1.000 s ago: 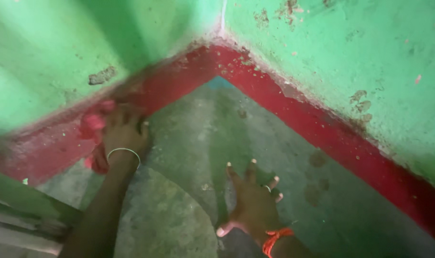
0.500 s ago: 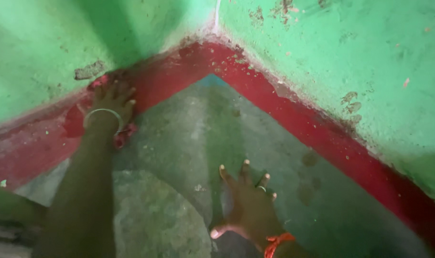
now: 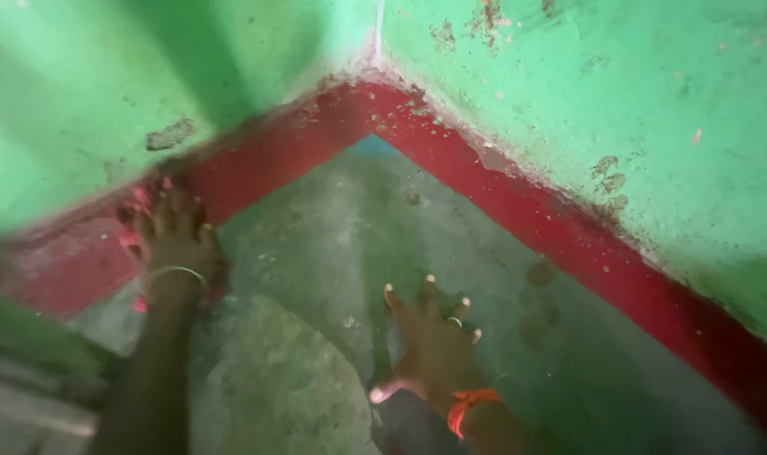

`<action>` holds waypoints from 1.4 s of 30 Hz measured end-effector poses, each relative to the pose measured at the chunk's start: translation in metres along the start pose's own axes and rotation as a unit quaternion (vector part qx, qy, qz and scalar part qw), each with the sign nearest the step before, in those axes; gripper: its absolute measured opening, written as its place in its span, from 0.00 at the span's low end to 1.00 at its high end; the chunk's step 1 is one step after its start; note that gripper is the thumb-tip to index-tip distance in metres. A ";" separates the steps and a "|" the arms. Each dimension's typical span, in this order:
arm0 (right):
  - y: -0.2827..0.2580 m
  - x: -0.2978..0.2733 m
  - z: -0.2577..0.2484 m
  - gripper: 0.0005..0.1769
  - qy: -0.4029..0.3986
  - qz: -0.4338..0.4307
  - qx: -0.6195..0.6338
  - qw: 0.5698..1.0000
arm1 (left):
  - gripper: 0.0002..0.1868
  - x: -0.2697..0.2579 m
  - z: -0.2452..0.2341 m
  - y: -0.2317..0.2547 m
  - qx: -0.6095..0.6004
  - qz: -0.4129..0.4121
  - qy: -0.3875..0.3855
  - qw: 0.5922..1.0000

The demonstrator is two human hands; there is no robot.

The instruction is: The person cleans the floor by hand using a red cloth, wiping different sections of the concrete surface, moving around a small blue wooden platform, and wiping near a bicycle wheel.

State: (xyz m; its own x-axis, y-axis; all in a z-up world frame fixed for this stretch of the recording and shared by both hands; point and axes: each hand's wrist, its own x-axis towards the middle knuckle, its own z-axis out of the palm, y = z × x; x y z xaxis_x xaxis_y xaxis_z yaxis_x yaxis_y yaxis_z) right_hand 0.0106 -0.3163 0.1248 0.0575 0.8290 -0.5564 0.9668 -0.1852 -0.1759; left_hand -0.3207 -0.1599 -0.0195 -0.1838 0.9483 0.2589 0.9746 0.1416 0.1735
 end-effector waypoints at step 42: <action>0.358 -0.117 0.055 0.74 0.066 0.084 0.011 0.994 | 0.35 -0.244 -0.021 0.384 -0.090 0.333 -0.083 0.935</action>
State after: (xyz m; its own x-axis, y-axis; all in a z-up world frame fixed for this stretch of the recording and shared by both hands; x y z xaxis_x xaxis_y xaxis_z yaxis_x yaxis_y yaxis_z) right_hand 0.3362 -0.5087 0.0825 0.2519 0.8469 -0.4682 0.9350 -0.3379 -0.1082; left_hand 0.0959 -0.3427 0.0040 0.4924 0.8424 0.2186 0.8264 -0.5314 0.1864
